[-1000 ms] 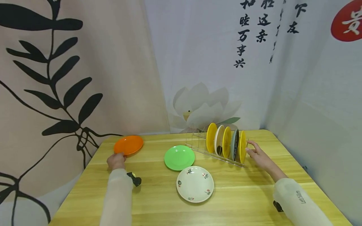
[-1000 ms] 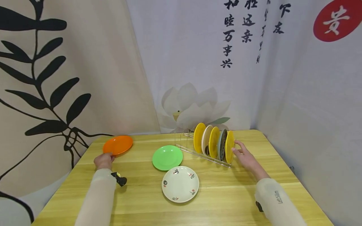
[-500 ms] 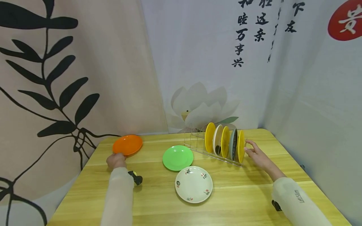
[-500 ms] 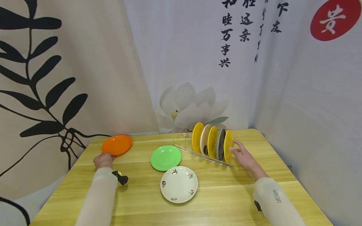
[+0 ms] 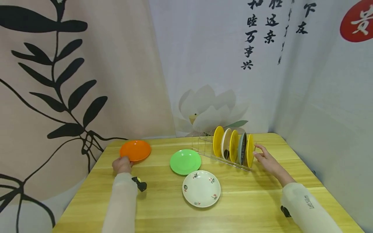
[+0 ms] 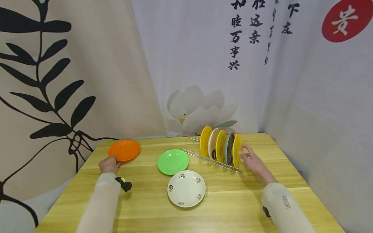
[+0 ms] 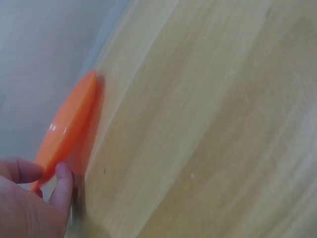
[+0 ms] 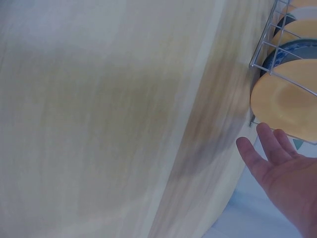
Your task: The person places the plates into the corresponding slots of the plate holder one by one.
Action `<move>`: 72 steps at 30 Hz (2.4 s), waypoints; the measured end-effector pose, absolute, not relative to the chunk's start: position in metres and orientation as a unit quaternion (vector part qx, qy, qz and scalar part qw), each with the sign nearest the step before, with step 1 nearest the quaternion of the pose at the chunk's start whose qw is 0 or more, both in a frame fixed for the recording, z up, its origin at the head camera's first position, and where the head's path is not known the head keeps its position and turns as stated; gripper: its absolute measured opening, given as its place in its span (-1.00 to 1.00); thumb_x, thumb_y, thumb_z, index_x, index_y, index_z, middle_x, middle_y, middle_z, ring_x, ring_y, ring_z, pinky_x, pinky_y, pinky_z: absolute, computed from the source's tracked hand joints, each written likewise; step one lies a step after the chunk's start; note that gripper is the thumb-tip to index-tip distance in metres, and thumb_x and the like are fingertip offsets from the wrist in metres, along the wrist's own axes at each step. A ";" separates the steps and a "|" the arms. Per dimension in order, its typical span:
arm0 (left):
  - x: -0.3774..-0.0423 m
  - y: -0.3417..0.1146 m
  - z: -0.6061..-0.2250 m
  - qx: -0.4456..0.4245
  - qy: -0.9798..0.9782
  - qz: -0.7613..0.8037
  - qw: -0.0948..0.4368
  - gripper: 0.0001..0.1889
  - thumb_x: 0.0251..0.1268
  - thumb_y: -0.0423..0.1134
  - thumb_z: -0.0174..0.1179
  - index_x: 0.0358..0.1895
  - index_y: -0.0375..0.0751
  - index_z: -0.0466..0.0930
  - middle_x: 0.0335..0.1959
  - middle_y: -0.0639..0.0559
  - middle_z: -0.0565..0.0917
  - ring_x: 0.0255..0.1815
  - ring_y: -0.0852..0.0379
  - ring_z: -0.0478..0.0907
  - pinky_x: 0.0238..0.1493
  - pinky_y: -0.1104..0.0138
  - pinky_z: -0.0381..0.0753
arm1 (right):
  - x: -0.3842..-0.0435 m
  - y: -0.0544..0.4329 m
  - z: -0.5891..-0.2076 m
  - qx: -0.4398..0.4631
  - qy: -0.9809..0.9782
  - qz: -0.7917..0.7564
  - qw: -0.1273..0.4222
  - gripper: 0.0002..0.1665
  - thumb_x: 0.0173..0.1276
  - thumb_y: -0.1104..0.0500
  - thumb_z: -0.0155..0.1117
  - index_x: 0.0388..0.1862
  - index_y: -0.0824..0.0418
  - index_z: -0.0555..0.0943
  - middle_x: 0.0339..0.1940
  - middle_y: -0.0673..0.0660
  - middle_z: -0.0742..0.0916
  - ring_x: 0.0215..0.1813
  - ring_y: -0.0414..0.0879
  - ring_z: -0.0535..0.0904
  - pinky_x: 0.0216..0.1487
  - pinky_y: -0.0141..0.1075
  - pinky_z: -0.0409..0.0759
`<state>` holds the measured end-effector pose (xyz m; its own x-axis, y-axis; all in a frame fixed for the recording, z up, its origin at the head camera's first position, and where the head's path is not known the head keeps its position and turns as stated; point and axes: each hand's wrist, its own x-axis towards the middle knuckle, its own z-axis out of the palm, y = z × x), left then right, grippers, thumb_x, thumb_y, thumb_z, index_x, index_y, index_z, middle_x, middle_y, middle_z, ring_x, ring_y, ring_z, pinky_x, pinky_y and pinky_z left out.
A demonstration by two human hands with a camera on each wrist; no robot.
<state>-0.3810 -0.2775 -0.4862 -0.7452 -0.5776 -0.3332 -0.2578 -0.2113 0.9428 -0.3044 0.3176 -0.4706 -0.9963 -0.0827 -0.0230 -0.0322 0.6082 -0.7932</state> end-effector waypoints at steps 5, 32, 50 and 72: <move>-0.376 -0.281 -0.487 0.322 -0.604 -0.721 0.104 -0.42 0.29 -0.45 -0.10 0.43 -0.41 0.24 0.31 -0.18 0.34 0.17 -0.03 0.40 0.24 0.18 0.52 | -0.304 0.316 -0.469 -0.036 0.897 -0.439 0.027 -0.23 0.65 -0.13 -0.24 0.59 0.25 -0.12 0.34 0.66 0.31 0.25 0.54 0.36 0.13 0.33 0.44; -0.385 -0.260 -0.439 0.202 -0.547 -0.807 0.097 -0.31 0.35 -0.46 0.00 0.52 -0.10 0.02 0.20 -0.12 0.36 0.02 -0.07 0.54 0.22 0.14 0.54 | -0.304 0.318 -0.469 -0.045 0.900 -0.432 0.028 -0.21 0.65 -0.15 -0.27 0.59 0.28 -0.14 0.34 0.69 0.29 0.24 0.56 0.38 0.14 0.36 0.42; -0.393 -0.232 -0.413 0.105 -0.590 -0.799 0.058 -0.35 0.35 -0.38 0.20 0.45 -0.04 0.16 0.03 -0.11 0.58 0.04 -0.07 0.61 0.22 0.06 0.54 | -0.304 0.319 -0.468 -0.040 0.898 -0.435 0.044 -0.20 0.65 -0.16 -0.29 0.59 0.28 -0.19 0.37 0.70 0.24 0.26 0.57 0.35 0.17 0.37 0.39; -0.405 -0.165 -0.389 0.039 -0.605 -0.795 0.025 -0.38 0.23 -0.42 0.28 0.35 -0.06 0.33 -0.13 -0.07 0.67 -0.16 0.00 0.67 0.14 0.01 0.58 | -0.303 0.318 -0.469 -0.048 0.895 -0.442 0.030 -0.22 0.65 -0.14 -0.26 0.59 0.29 -0.15 0.35 0.70 0.27 0.24 0.58 0.36 0.15 0.37 0.40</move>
<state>-0.4050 -0.1648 -0.3889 -0.9957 -0.0872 -0.0317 -0.0072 -0.2674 0.9636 -0.3033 0.3180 -0.4691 -0.9935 -0.1136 -0.0114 -0.0599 0.6041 -0.7946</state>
